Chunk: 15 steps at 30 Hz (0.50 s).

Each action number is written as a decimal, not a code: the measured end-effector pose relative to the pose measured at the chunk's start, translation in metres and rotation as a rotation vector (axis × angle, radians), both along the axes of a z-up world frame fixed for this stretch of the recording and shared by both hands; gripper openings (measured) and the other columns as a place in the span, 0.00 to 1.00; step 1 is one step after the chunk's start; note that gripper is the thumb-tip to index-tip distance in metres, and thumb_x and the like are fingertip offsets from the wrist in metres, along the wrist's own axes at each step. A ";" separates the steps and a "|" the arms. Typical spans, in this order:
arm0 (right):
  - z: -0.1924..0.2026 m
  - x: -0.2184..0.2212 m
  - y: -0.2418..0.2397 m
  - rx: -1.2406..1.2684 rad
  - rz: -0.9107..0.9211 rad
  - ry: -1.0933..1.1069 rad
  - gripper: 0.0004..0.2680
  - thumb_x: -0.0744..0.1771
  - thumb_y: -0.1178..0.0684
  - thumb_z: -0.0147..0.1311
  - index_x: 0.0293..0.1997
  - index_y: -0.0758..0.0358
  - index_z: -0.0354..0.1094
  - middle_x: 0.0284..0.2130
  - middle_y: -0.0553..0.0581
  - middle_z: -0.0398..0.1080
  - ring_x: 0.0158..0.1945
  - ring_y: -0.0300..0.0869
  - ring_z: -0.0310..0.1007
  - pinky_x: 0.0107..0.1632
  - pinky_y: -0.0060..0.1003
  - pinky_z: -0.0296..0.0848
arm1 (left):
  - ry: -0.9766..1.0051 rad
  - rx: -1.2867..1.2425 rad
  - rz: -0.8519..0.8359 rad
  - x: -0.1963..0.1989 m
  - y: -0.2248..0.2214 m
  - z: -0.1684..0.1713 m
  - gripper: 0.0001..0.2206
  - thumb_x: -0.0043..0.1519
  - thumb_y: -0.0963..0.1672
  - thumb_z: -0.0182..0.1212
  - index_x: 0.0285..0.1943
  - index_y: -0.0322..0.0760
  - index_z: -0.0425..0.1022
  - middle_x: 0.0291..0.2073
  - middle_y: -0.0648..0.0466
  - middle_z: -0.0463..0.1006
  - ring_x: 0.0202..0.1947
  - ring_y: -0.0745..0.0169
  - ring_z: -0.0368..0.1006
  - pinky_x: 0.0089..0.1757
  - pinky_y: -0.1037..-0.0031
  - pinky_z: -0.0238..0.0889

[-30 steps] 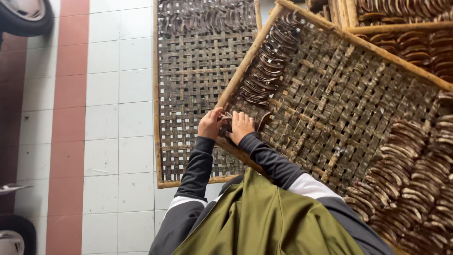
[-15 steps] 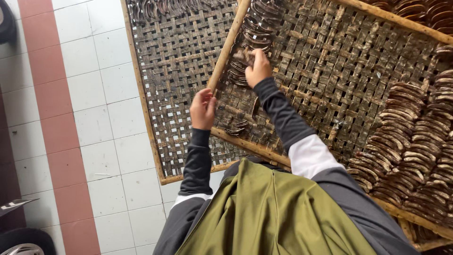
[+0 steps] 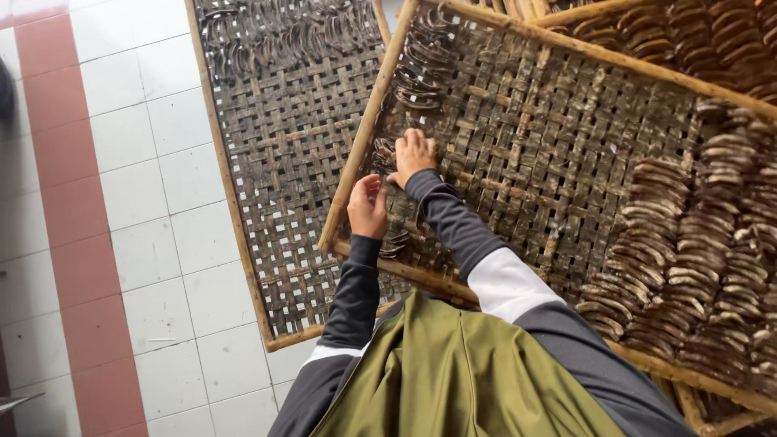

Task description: The person sorts dried food items on woven bamboo trays by hand, moving individual pieces between trays and gathering them into small stacks.

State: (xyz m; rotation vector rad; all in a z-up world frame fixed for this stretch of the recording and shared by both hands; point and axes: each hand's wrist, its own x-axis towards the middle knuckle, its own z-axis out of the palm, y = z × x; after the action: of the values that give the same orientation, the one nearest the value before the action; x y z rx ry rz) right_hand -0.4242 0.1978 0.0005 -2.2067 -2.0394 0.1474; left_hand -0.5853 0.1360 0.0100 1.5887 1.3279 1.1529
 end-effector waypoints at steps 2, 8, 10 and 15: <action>-0.017 0.007 -0.002 0.162 0.096 0.045 0.30 0.55 0.37 0.75 0.52 0.60 0.60 0.53 0.61 0.63 0.64 0.56 0.60 0.66 0.53 0.59 | -0.010 0.015 0.013 0.003 -0.003 -0.005 0.13 0.63 0.39 0.64 0.56 0.34 0.74 0.45 0.49 0.81 0.44 0.59 0.80 0.43 0.72 0.73; -0.015 0.014 -0.010 0.083 -0.002 0.224 0.35 0.54 0.42 0.75 0.62 0.61 0.58 0.54 0.63 0.62 0.59 0.56 0.61 0.59 0.53 0.60 | -0.046 -0.073 -0.034 0.010 -0.023 -0.006 0.12 0.63 0.39 0.64 0.55 0.34 0.74 0.43 0.50 0.83 0.42 0.64 0.80 0.44 0.73 0.73; -0.015 0.020 -0.012 0.123 0.116 0.120 0.34 0.56 0.39 0.74 0.62 0.62 0.58 0.54 0.61 0.63 0.60 0.56 0.61 0.58 0.56 0.60 | -0.070 -0.104 -0.084 0.008 -0.031 -0.005 0.11 0.64 0.39 0.63 0.55 0.34 0.75 0.43 0.50 0.83 0.43 0.64 0.80 0.44 0.73 0.73; -0.007 0.018 -0.007 -0.090 0.012 0.103 0.30 0.59 0.43 0.72 0.65 0.63 0.60 0.56 0.62 0.63 0.62 0.54 0.63 0.62 0.53 0.62 | -0.092 -0.098 -0.074 -0.001 -0.053 -0.005 0.12 0.64 0.39 0.63 0.56 0.34 0.75 0.43 0.50 0.83 0.44 0.64 0.81 0.45 0.74 0.74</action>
State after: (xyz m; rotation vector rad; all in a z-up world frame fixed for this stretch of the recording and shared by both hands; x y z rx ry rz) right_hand -0.4062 0.1905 -0.0063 -2.1888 -2.0286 0.3533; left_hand -0.5860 0.0834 0.0049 1.4840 1.2365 1.0863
